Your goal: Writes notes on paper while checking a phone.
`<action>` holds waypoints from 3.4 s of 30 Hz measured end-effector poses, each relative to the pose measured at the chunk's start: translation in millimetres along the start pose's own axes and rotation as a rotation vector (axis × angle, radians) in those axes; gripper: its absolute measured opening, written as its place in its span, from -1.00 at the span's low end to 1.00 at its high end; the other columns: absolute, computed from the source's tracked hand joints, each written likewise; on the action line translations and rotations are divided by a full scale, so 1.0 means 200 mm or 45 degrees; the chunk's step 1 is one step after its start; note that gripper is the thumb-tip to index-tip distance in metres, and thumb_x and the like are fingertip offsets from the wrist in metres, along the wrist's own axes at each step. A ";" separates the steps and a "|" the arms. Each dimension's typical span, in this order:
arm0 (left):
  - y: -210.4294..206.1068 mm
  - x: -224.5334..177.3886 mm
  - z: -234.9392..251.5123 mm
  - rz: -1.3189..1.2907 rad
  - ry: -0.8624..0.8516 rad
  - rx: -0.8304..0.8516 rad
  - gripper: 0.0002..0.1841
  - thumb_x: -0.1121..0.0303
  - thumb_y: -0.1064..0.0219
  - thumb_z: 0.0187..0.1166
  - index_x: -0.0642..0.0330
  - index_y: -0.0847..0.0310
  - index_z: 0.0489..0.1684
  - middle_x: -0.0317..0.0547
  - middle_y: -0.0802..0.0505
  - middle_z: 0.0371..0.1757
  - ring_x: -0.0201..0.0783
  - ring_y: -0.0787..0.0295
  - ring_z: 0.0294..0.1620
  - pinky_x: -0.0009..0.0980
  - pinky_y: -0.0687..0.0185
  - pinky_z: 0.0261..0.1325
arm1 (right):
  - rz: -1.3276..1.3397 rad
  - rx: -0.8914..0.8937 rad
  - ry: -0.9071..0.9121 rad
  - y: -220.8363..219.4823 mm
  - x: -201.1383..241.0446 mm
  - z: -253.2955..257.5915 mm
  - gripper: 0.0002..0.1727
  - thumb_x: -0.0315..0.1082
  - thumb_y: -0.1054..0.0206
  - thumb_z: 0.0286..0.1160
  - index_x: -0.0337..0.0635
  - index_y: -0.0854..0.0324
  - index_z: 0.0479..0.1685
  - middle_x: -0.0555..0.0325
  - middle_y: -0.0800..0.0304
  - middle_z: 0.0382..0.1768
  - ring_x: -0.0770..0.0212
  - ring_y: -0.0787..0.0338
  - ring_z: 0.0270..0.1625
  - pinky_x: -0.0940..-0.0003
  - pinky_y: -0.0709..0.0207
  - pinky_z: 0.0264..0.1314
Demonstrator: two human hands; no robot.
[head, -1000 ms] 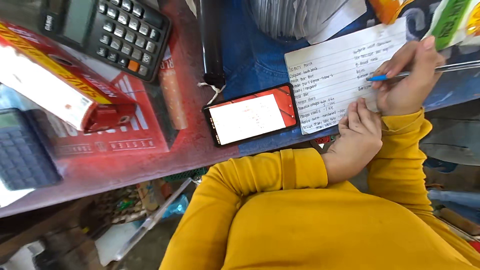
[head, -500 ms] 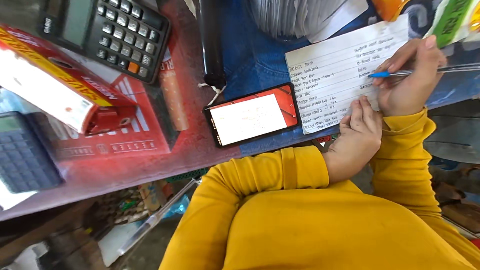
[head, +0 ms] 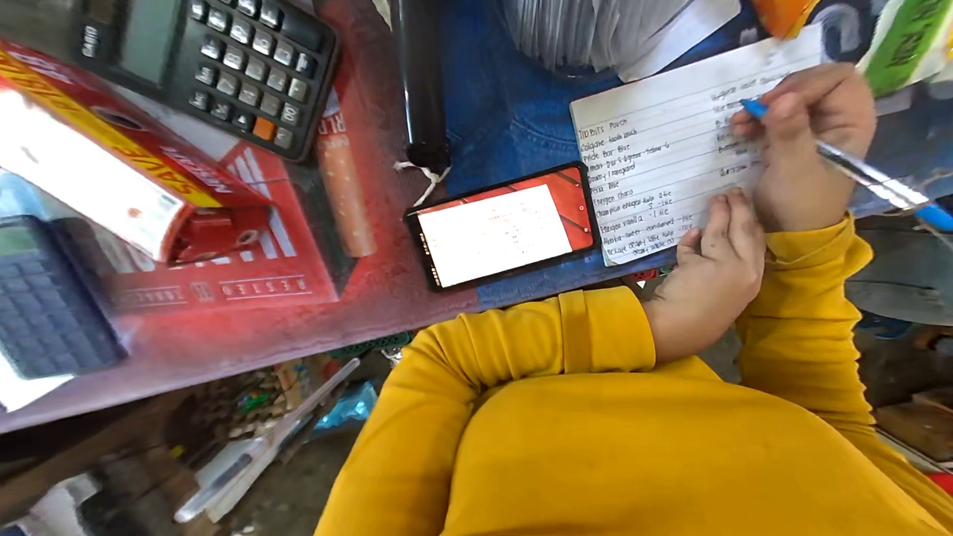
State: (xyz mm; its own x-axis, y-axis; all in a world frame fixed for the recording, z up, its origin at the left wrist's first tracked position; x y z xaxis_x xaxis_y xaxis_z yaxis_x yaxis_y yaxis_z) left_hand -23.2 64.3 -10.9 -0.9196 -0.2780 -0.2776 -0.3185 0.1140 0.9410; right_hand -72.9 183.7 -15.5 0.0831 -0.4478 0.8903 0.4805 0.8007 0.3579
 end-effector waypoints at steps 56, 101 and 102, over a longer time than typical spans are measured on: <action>0.01 0.01 0.00 -0.033 0.047 -0.028 -0.49 0.65 -0.03 0.67 0.60 -0.23 0.64 0.48 -0.27 0.75 0.26 -0.35 0.71 -0.12 -0.52 0.46 | -0.327 -0.315 -0.086 0.01 0.01 -0.01 -0.55 -0.37 -0.04 0.76 0.14 -0.33 -0.67 0.70 -0.34 -0.75 0.73 -0.42 -0.70 0.68 -0.38 -0.59; 0.02 0.01 0.00 0.007 0.033 0.045 -0.47 0.68 0.00 0.68 0.58 -0.18 0.68 0.44 -0.21 0.79 0.21 -0.30 0.75 -0.15 -0.50 0.47 | -0.243 -0.372 -0.101 0.03 0.00 -0.01 -0.50 -0.42 -0.08 0.68 0.21 -0.25 -0.76 0.69 -0.32 -0.83 0.71 -0.39 -0.77 0.68 -0.31 -0.68; 0.02 0.01 0.01 0.005 0.038 0.037 -0.48 0.68 0.00 0.68 0.58 -0.19 0.67 0.43 -0.22 0.79 0.20 -0.31 0.75 -0.15 -0.49 0.47 | -0.246 -0.382 -0.095 0.03 0.00 -0.01 -0.51 -0.42 -0.08 0.69 0.21 -0.25 -0.74 0.69 -0.32 -0.82 0.72 -0.38 -0.76 0.68 -0.30 -0.68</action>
State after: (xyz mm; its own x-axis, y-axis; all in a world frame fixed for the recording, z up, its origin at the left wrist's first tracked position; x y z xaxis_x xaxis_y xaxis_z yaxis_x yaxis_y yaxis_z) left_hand -26.9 65.2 -7.8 -0.9138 -0.3058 -0.2674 -0.3217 0.1427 0.9360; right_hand -68.2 188.3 -13.4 -0.0931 -0.5402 0.8363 0.7169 0.5466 0.4328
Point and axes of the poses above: each hand's wrist, its own z-axis towards the middle knuckle, its own y-axis out of the back of the hand, x = y × z, the point moved 6 cm from there along z, towards the middle knuckle
